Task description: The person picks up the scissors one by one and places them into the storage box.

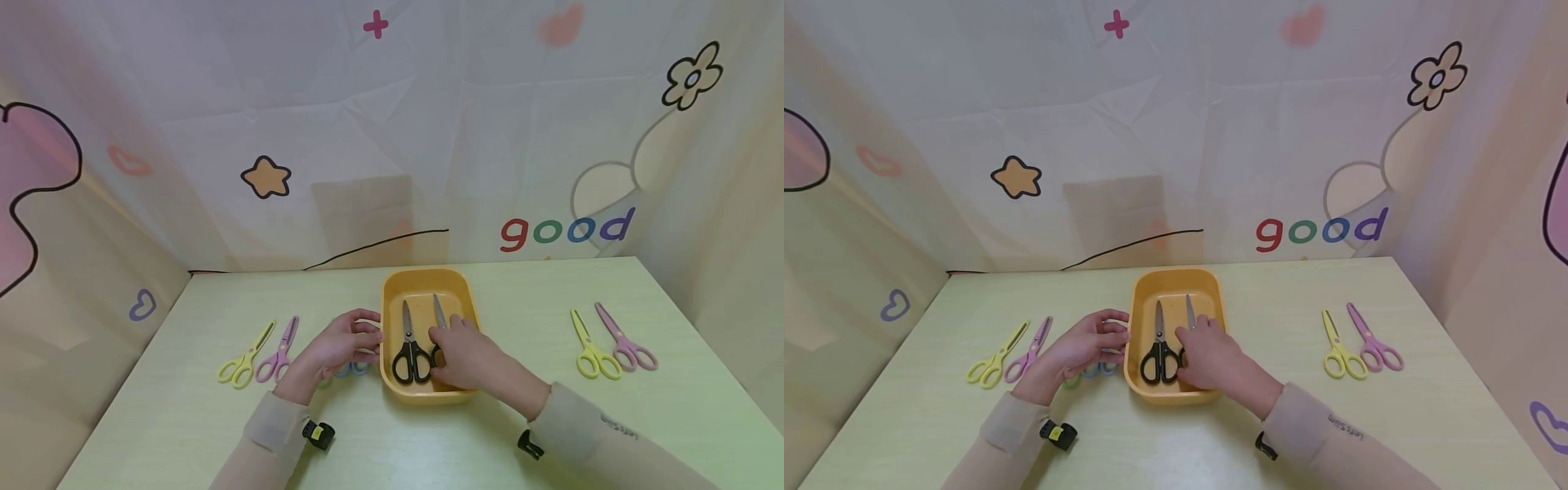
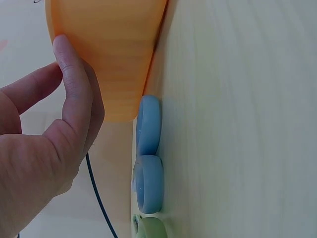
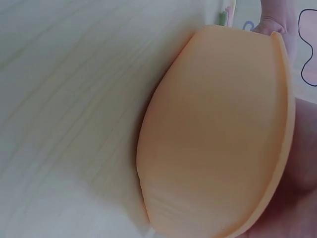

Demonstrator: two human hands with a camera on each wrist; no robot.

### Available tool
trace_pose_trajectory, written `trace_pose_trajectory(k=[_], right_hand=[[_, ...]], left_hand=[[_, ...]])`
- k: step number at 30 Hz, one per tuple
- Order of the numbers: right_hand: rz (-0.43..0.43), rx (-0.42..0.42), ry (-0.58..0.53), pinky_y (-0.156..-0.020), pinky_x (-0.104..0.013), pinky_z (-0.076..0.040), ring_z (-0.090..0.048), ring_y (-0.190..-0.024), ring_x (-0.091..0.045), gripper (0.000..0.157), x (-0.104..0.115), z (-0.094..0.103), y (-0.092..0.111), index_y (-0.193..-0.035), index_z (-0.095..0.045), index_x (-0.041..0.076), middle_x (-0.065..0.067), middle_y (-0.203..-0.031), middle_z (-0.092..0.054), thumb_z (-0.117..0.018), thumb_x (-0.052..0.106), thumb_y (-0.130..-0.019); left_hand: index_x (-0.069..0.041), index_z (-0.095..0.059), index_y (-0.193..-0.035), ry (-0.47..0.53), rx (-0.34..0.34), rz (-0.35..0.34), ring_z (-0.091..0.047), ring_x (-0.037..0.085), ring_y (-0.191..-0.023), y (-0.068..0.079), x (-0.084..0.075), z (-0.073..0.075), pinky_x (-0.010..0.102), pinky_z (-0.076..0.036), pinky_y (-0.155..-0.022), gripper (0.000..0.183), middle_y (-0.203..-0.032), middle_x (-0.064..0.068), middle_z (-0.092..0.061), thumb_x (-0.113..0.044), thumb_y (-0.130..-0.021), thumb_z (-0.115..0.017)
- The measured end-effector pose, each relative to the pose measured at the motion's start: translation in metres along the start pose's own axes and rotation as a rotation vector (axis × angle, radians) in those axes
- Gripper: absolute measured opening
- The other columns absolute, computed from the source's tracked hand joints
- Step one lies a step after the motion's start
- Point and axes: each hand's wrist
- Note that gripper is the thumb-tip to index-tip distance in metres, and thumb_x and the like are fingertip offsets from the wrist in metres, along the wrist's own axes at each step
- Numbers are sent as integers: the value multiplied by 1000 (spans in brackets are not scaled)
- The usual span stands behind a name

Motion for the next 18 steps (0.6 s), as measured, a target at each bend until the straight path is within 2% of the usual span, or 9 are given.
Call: trace_pose_trajectory(k=[10,18], right_hand=[[5,16,65,-66,-47,-55,-55,-92,-38,42,3,-3,1,-113,-65,5,-20,-100,-55,-84,28,-83],[1,44,49,-71,-51,-57,-59,-94,-39,45,3,-3,0,-118,-64,3,-23,-104,-58,-83,28,-85]], left_hand=[[9,-38,-142,3,5,0,-65,18,-80,1,-1,-1,31,-61,-73,45,-105,13,-60,1,-102,-58],[9,-39,-141,5,0,4,-65,18,-80,1,-1,-1,32,-61,-74,45,-103,11,-60,1,-102,-59]])
Point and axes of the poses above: each hand's wrist, its own y-axis away from the middle knuckle, its own z-axis out of the back of the hand, x = y × z
